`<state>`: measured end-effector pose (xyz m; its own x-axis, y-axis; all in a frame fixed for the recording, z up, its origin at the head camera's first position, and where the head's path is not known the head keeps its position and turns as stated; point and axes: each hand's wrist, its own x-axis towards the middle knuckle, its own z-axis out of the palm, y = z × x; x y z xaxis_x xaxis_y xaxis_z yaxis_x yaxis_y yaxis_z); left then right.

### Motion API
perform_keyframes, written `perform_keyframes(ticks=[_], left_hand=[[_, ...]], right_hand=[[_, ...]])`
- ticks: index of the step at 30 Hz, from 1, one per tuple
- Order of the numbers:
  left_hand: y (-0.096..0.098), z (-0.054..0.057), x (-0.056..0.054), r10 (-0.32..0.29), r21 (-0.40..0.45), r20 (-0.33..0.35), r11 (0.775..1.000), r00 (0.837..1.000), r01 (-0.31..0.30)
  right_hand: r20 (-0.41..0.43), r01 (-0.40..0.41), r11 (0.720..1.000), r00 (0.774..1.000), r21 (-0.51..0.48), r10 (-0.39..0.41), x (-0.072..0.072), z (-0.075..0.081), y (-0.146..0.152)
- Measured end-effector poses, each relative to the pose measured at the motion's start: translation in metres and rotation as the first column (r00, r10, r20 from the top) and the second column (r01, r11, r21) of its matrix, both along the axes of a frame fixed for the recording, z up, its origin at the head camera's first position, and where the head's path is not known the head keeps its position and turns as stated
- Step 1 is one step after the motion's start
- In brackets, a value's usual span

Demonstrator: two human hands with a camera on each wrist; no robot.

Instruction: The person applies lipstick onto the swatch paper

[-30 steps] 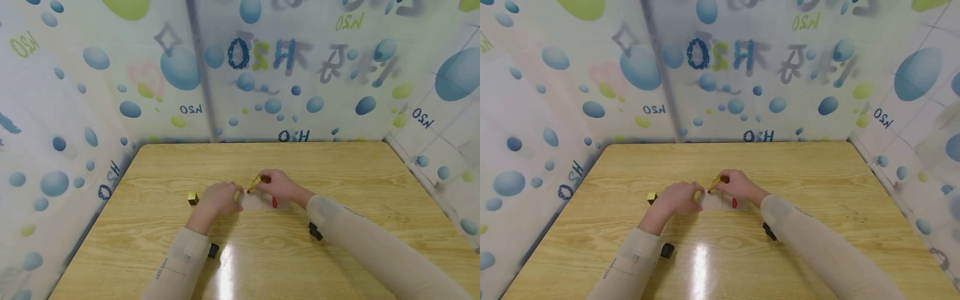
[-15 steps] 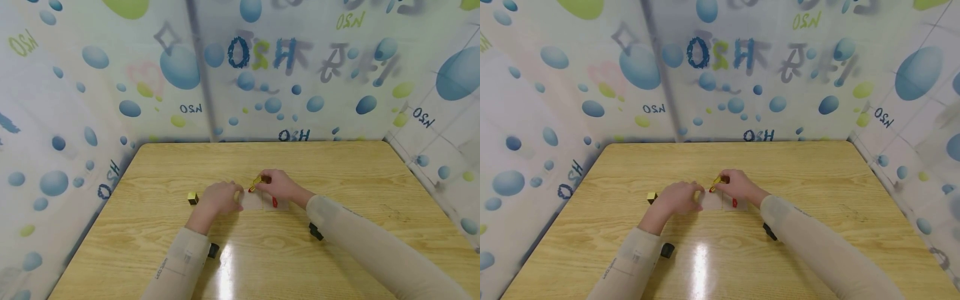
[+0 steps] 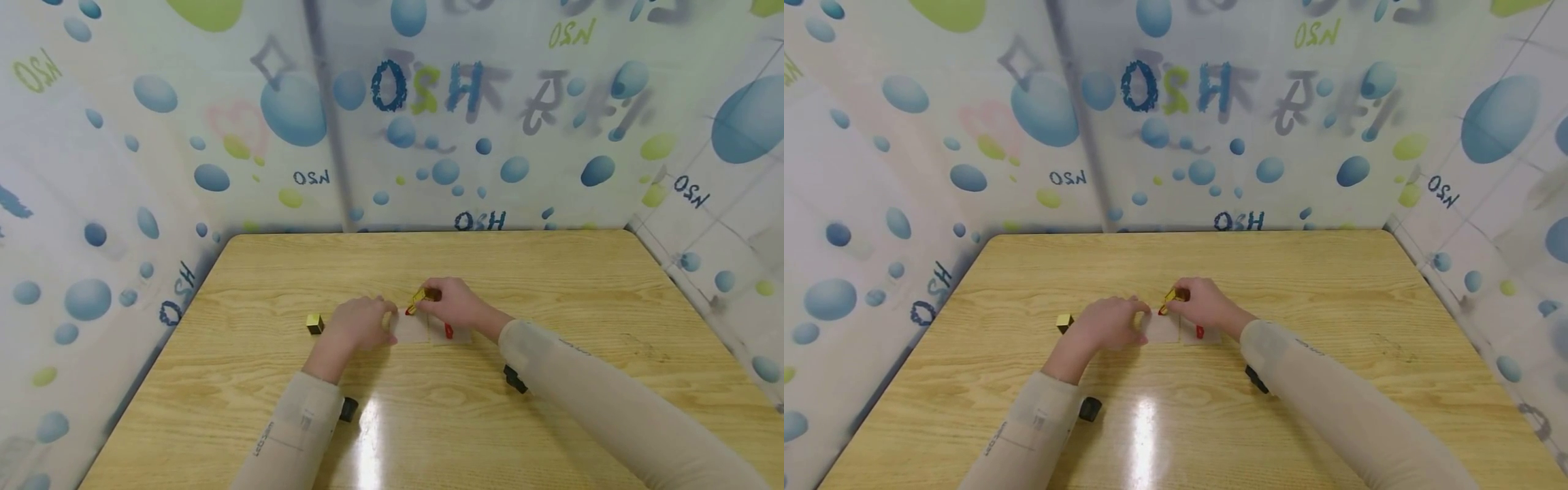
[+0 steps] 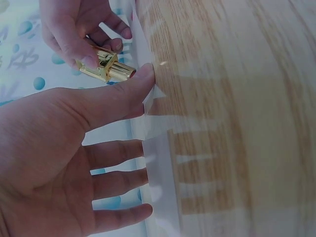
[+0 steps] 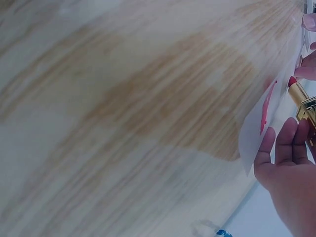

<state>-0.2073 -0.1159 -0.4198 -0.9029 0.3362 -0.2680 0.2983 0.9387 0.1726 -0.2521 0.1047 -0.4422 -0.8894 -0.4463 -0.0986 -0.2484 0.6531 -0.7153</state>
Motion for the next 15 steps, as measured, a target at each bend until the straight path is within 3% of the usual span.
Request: perform_keyframes(ticks=[15], left_hand=[[-0.0003,0.0008,0.0012,0.0,-0.002,0.003,1.0,1.0,0.0]], right_hand=[[0.0,0.003,1.0,1.0,0.006,-0.003,0.0012,0.002,-0.0004]])
